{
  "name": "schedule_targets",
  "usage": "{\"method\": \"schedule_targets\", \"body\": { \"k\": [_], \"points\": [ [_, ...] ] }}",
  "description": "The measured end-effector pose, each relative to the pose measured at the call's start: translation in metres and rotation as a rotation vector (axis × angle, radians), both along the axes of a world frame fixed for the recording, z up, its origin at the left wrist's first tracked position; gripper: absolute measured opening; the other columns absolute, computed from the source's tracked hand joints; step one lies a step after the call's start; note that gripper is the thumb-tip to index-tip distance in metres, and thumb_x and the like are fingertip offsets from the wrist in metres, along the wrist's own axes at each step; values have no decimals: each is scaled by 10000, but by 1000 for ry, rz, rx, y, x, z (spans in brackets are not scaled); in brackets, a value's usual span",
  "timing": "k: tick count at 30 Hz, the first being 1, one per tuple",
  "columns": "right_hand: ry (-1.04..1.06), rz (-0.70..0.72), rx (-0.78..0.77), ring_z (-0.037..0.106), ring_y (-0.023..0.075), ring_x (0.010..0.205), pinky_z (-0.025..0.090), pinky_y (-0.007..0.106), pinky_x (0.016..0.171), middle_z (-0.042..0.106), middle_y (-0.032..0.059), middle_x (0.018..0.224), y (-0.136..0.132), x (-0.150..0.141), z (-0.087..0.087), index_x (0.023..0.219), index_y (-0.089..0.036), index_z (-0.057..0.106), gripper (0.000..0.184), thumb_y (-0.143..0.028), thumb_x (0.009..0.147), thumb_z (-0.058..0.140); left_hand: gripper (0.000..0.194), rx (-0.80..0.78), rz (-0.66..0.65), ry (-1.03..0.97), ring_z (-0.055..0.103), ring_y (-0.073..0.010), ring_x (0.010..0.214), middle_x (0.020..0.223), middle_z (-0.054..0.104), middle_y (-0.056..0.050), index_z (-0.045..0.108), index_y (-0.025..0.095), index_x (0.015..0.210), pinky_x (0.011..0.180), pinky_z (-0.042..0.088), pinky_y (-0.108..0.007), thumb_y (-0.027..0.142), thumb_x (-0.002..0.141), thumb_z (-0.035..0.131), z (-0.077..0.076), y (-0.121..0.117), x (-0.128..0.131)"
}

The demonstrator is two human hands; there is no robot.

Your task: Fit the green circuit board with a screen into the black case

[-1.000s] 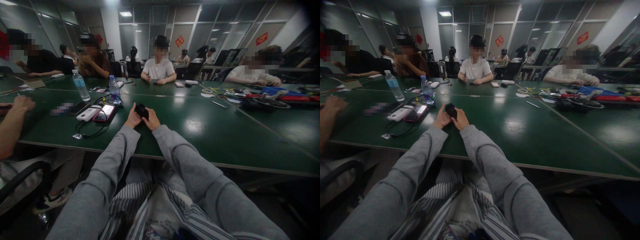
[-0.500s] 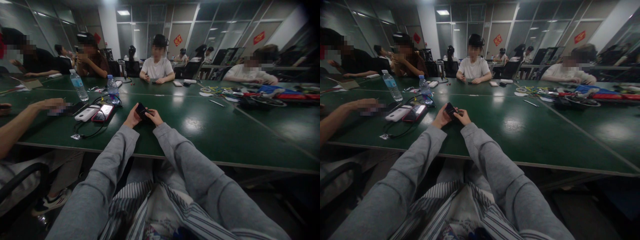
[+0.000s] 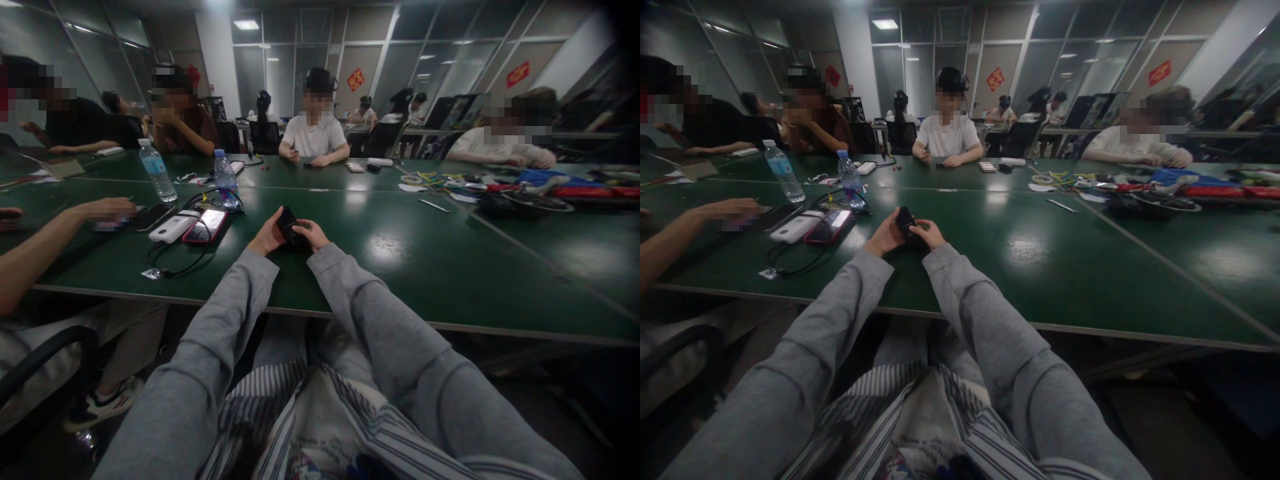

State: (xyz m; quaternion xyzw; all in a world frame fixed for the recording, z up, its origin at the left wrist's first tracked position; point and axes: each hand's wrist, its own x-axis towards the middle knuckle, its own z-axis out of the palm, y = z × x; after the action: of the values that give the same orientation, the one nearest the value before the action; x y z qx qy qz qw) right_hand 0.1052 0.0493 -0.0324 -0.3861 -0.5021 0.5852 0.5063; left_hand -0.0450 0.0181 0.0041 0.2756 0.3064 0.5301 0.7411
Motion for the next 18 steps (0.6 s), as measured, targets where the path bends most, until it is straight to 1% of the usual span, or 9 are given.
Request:
{"method": "schedule_targets", "body": {
  "k": [3,5,7,9,12,14,16,18],
  "points": [
    [47,-52,-40,659,168,727,569,354,734,650,-12,768,1,4,4,946,-222,534,469,-347,602,828,340,23,2,38,680,-155,697,795,716,-67,661,130,1074,749,528,-268,391,858,648,-6,5,3],
    [80,-94,-49,664,176,740,576,356,730,649,-9,766,2,7,6,926,-224,533,441,-334,612,823,299,63,5,88,682,-145,738,841,721,-71,657,131,1099,785,517,-254,281,841,677,-12,10,4],
    [111,-117,-54,668,187,757,582,364,736,649,-4,767,2,9,7,904,-224,536,413,-316,620,820,333,127,17,141,681,-136,778,892,722,-64,656,142,1118,814,507,-251,147,789,708,-18,14,5],
    [145,-123,-64,671,190,767,586,364,746,652,-2,770,2,10,8,893,-223,536,390,-288,628,814,402,179,34,192,678,-137,816,939,719,-69,660,141,1111,827,500,-255,64,724,736,-24,17,4],
    [166,-115,-77,672,181,764,587,353,756,652,-3,774,1,10,7,894,-219,535,379,-254,632,807,377,226,69,248,665,-132,819,931,716,-66,688,129,1026,811,493,-249,36,669,766,-27,20,3],
    [154,-109,-69,673,178,760,587,351,751,651,-5,774,0,10,7,896,-219,533,391,-266,627,813,344,227,102,265,654,-119,792,901,713,-59,700,120,975,803,486,-241,26,652,772,-26,21,3],
    [136,-105,-57,674,181,763,588,354,743,649,-7,771,0,10,7,894,-221,530,414,-289,614,826,353,208,119,263,648,-112,774,879,710,-54,704,116,975,809,482,-242,10,645,769,-24,20,3],
    [126,-104,-54,675,186,764,589,360,737,651,-7,763,0,10,7,889,-223,529,434,-300,597,841,393,186,111,257,651,-114,774,872,712,-48,703,125,1018,826,483,-249,1,649,760,-22,18,3]
  ]
}}
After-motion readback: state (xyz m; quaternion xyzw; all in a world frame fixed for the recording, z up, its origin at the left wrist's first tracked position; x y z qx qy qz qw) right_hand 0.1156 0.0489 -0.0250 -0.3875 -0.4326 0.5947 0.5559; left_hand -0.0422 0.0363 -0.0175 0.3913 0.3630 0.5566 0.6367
